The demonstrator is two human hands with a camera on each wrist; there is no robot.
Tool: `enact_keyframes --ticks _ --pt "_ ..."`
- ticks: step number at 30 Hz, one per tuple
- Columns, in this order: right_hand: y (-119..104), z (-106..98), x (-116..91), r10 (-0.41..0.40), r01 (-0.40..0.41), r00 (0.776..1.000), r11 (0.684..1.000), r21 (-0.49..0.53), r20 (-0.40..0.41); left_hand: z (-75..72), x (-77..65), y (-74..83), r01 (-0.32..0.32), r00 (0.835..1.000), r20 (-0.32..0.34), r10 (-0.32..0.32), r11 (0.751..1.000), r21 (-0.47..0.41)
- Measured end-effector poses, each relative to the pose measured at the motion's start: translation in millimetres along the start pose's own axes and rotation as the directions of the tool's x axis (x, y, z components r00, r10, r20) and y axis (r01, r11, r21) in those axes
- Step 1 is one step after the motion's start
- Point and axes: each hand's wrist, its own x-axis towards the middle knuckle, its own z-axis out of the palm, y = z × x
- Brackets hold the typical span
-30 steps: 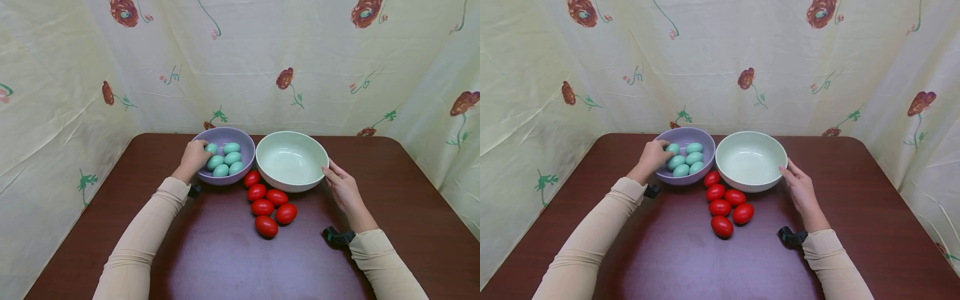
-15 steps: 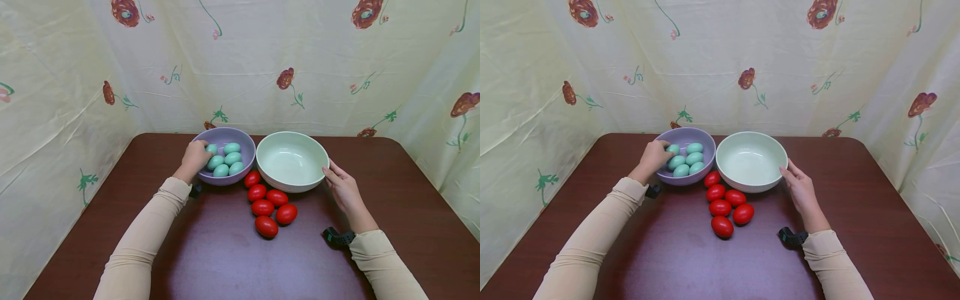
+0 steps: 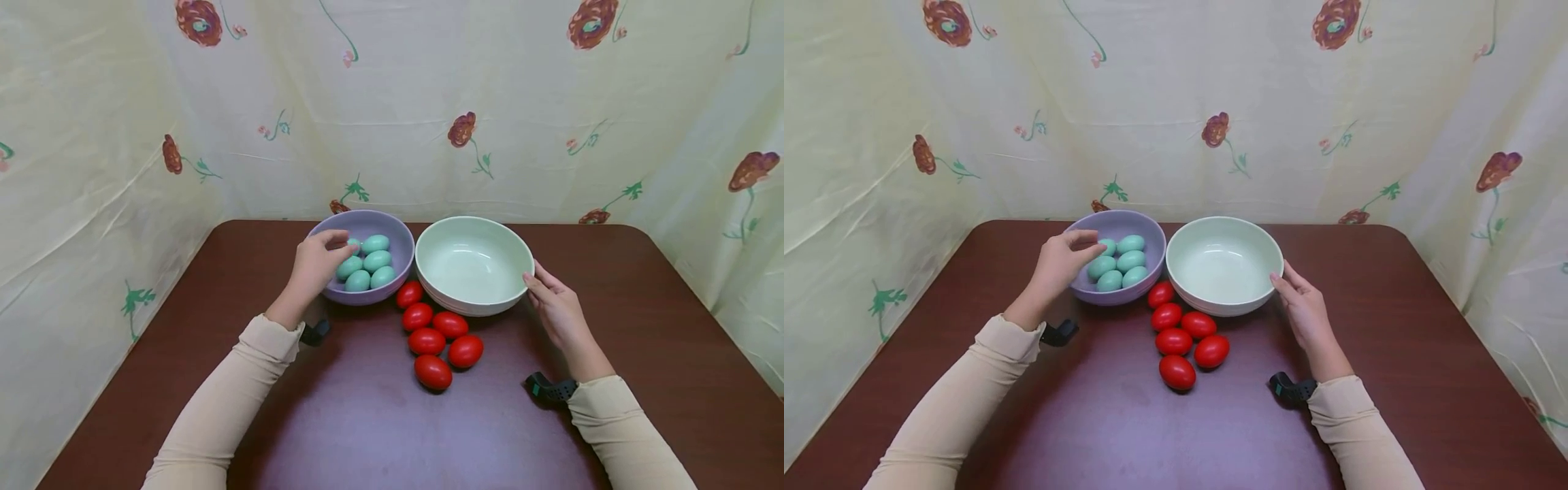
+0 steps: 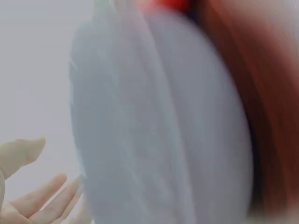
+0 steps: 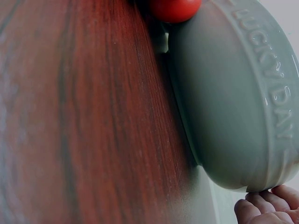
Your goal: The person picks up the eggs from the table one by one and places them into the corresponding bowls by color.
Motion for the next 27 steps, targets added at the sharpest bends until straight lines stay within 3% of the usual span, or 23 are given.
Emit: enact_keyframes --ticks 6,12,20,27 --pt "-1.3 0.7 0.2 0.01 -0.01 1.0 1.0 -0.003 -0.013 19.3 -45.3 21.1 -0.112 0.99 0.06 0.125 0.977 -0.181" --pt "0.8 1.7 0.3 0.023 -0.023 1.0 1.0 -0.004 -0.007 37.9 -74.9 21.0 -0.116 0.975 0.149 0.162 0.953 -0.279" --pt "3.2 2.3 0.2 0.013 -0.013 1.0 1.0 0.005 0.002 55.1 -98.1 20.8 -0.136 0.927 0.297 0.23 0.942 -0.306" --pt "2.1 1.8 -0.3 -0.004 0.004 1.0 1.0 0.014 -0.004 68.4 -104.5 21.6 -0.153 0.875 0.397 0.277 0.937 -0.315"
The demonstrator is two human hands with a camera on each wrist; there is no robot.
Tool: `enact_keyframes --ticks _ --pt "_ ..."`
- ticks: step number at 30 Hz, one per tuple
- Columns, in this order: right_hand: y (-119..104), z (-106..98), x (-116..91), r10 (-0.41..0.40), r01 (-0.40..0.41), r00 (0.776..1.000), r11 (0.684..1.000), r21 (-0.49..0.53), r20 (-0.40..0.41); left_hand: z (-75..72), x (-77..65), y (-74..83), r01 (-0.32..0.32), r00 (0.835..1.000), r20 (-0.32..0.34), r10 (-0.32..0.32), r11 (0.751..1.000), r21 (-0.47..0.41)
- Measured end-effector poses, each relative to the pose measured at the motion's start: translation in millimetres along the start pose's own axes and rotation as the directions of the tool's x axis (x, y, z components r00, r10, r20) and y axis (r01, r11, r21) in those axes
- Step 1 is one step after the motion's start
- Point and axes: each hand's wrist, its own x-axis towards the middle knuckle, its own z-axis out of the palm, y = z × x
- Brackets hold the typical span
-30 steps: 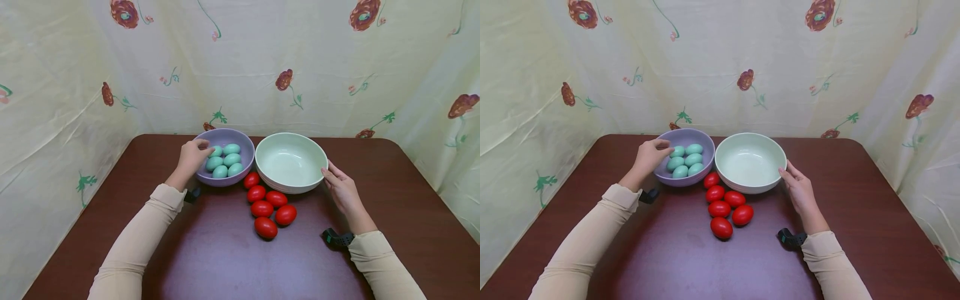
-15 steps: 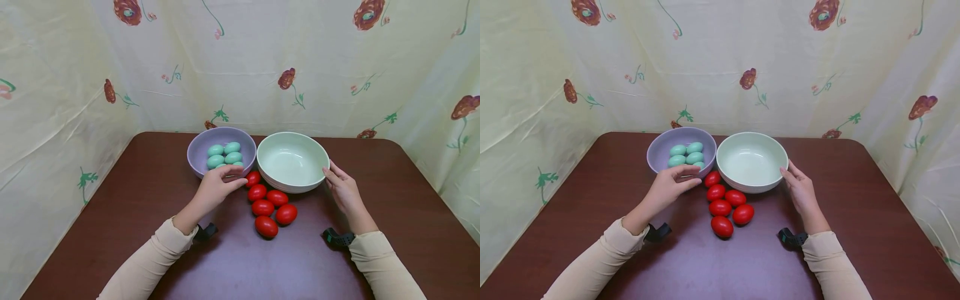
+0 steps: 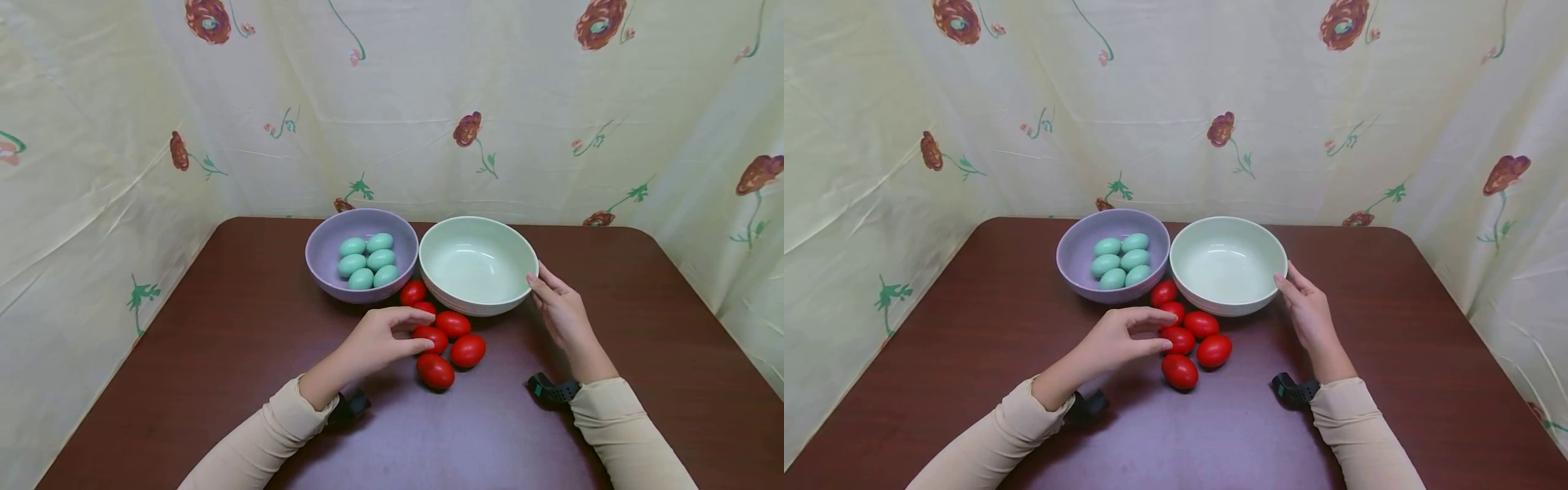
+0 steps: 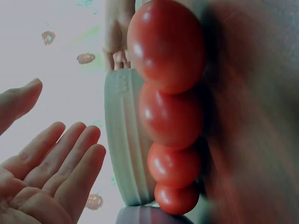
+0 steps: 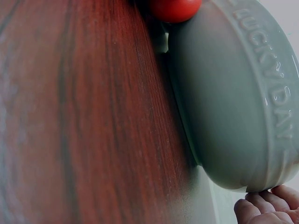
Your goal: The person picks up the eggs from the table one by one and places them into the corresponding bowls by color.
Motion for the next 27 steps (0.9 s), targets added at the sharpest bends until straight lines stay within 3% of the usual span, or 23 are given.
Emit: enact_keyframes --ticks 12,27 --pt "-3.8 -2.1 -0.3 0.001 -0.001 1.0 1.0 -0.002 0.002 13.0 1.3 0.3 -0.034 0.994 0.103 0.022 0.993 0.117" --pt "-0.5 -0.4 -0.1 -0.01 0.009 1.0 1.0 0.013 0.007 19.9 -1.8 -3.6 -0.07 0.989 0.144 0.046 0.984 0.167"
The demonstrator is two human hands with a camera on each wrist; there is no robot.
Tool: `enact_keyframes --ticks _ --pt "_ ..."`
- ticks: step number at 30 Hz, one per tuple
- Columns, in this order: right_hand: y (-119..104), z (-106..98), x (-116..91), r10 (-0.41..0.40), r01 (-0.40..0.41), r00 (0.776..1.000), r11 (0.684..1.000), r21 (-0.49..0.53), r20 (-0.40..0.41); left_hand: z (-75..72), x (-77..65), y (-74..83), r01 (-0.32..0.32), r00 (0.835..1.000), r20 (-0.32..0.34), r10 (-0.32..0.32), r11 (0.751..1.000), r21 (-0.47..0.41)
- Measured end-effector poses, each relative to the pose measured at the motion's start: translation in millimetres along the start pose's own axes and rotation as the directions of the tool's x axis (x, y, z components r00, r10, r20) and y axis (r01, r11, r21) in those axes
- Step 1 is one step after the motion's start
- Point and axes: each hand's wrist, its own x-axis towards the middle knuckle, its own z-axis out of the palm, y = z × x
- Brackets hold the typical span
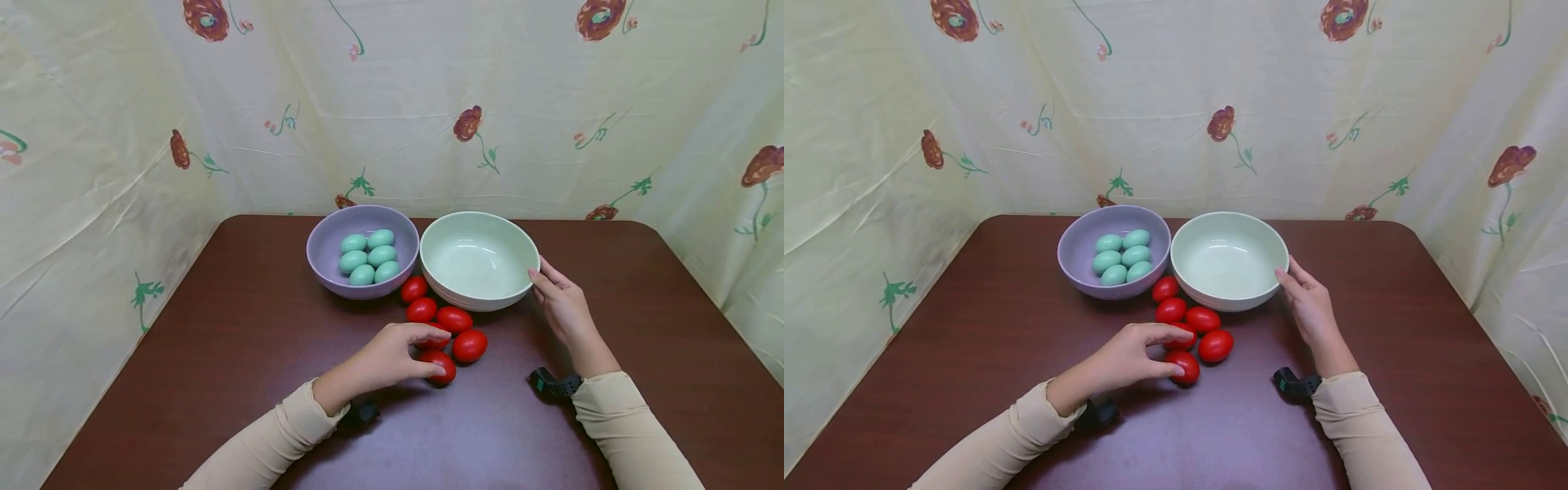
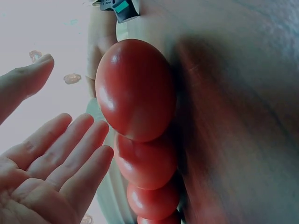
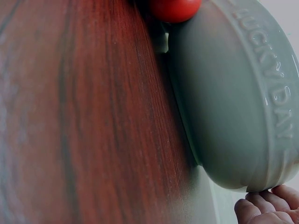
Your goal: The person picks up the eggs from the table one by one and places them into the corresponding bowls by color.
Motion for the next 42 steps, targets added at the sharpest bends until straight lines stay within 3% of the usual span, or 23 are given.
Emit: enact_keyframes --ticks 8,19,28,35,42 --pt "-0.2 0.3 0.3 0.0 0.0 1.0 1.0 0.011 0.006 1.5 -0.2 0.2 0.002 1.0 -0.002 -0.002 1.0 -0.017" --pt "-1.2 0.7 0.6 0.004 -0.004 1.0 1.0 0.002 -0.001 4.2 1.2 -0.5 0.0 1.0 0.002 0.0 0.999 0.046" --pt "-1.0 0.9 0.2 -0.008 0.008 1.0 1.0 0.022 0.007 5.7 0.8 -1.3 -0.01 1.0 0.022 0.008 0.992 0.123" --pt "-1.0 1.3 0.5 -0.007 0.007 1.0 1.0 0.018 0.002 6.0 -0.2 1.4 0.013 0.999 0.043 -0.023 0.977 0.214" --pt "-0.5 1.7 0.2 -0.004 0.004 1.0 1.0 0.03 0.004 7.0 -0.7 -0.8 -0.01 0.997 0.072 -0.009 0.966 0.258"
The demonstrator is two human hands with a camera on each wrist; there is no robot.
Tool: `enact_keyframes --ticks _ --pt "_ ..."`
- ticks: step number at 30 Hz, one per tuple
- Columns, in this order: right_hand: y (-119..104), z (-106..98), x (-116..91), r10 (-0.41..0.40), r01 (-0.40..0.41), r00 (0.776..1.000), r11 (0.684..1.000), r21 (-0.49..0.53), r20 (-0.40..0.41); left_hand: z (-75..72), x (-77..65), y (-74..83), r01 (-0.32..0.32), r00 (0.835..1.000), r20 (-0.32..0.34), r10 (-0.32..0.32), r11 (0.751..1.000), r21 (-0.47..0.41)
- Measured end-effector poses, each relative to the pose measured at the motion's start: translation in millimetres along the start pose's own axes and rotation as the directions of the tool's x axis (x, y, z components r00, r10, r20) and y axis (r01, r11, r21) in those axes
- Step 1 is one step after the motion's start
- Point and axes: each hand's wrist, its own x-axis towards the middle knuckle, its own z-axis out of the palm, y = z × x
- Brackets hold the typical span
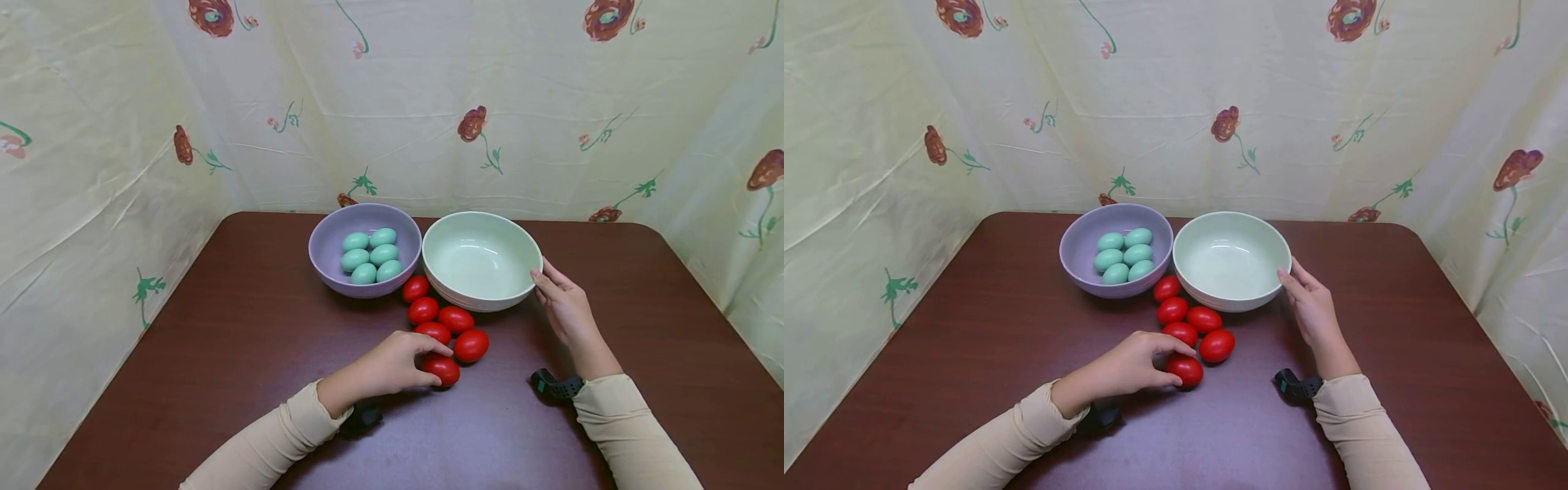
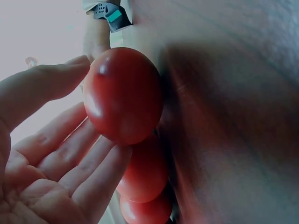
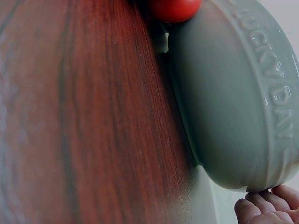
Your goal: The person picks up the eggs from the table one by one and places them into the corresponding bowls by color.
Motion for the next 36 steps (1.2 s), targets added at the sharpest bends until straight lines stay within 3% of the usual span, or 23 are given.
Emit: enact_keyframes --ticks 16,30,36 --pt "0.8 -1.5 0.7 0.002 -0.002 1.0 1.0 0.0 -0.001 -0.3 0.0 -1.3 0.034 0.997 0.063 -0.035 0.999 0.016" --pt "0.1 -2.0 -0.2 0.007 -0.007 1.0 1.0 -0.014 -0.002 0.4 0.0 -2.8 0.036 0.999 0.019 -0.036 0.999 -0.013" --pt "0.3 -1.8 0.7 0.012 -0.012 1.0 1.0 -0.024 0.001 -4.2 -1.0 -1.0 0.045 0.999 -0.015 -0.046 0.997 -0.064"
